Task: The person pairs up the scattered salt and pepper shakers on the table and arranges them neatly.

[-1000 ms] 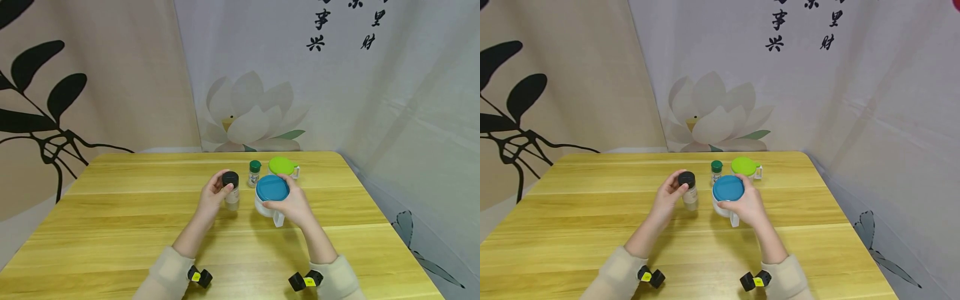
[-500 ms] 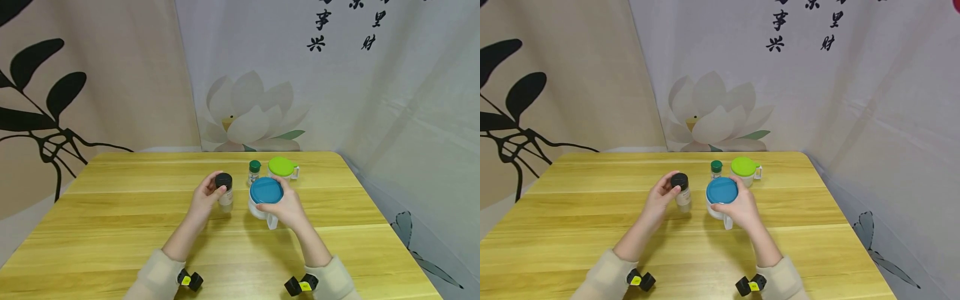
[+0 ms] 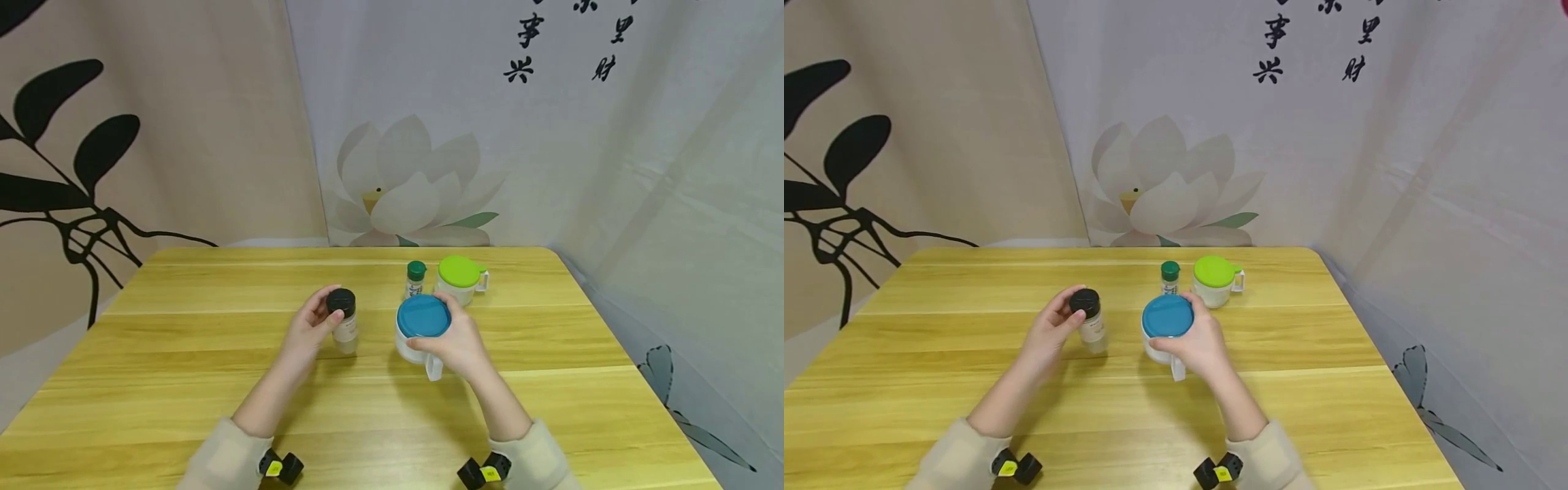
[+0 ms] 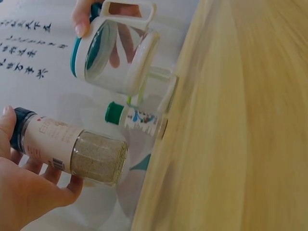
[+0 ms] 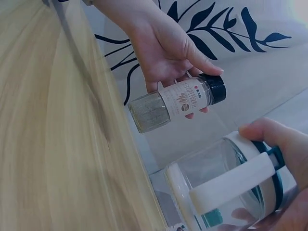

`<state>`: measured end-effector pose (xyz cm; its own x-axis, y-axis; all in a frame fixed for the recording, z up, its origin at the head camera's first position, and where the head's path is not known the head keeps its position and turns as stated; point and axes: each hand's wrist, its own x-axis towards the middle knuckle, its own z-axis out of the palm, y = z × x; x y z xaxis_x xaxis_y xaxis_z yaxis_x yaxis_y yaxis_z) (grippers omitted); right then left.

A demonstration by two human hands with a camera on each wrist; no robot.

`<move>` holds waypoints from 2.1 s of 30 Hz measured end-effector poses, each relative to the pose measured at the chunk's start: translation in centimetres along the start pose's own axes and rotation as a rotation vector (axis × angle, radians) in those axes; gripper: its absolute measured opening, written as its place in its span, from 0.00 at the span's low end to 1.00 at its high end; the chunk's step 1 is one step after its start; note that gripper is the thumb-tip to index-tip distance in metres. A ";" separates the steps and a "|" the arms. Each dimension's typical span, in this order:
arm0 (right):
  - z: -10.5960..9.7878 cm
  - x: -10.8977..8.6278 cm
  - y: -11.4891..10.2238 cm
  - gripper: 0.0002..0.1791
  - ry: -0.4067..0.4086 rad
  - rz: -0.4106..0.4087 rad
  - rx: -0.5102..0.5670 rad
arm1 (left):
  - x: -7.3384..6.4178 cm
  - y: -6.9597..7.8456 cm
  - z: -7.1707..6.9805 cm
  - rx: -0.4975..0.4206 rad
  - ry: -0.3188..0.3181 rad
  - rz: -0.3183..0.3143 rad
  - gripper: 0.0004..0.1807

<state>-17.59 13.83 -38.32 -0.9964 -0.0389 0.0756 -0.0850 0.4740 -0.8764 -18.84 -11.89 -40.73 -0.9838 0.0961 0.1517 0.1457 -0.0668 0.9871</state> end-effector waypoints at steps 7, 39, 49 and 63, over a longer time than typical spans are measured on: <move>0.8 -0.1 -0.4 0.49 0.005 0.012 -0.006 | -0.7 -0.1 -1.7 0.027 -0.002 0.002 0.27; 6.8 -0.9 -3.0 0.49 0.002 -0.005 0.014 | -3.6 -0.4 -8.2 0.076 -0.056 0.061 0.25; 8.5 -1.0 -3.6 0.50 -0.023 -0.004 0.013 | -3.7 -0.9 -8.6 0.065 -0.064 0.071 0.25; 10.7 -1.4 -4.0 0.51 -0.016 -0.006 0.038 | -3.7 -1.3 -9.2 0.058 -0.064 0.067 0.24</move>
<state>-15.88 2.52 -39.99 -0.9957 -0.0557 0.0737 -0.0908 0.4399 -0.8934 -16.35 -21.34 -43.07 -0.9631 0.1567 0.2187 0.2187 -0.0175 0.9756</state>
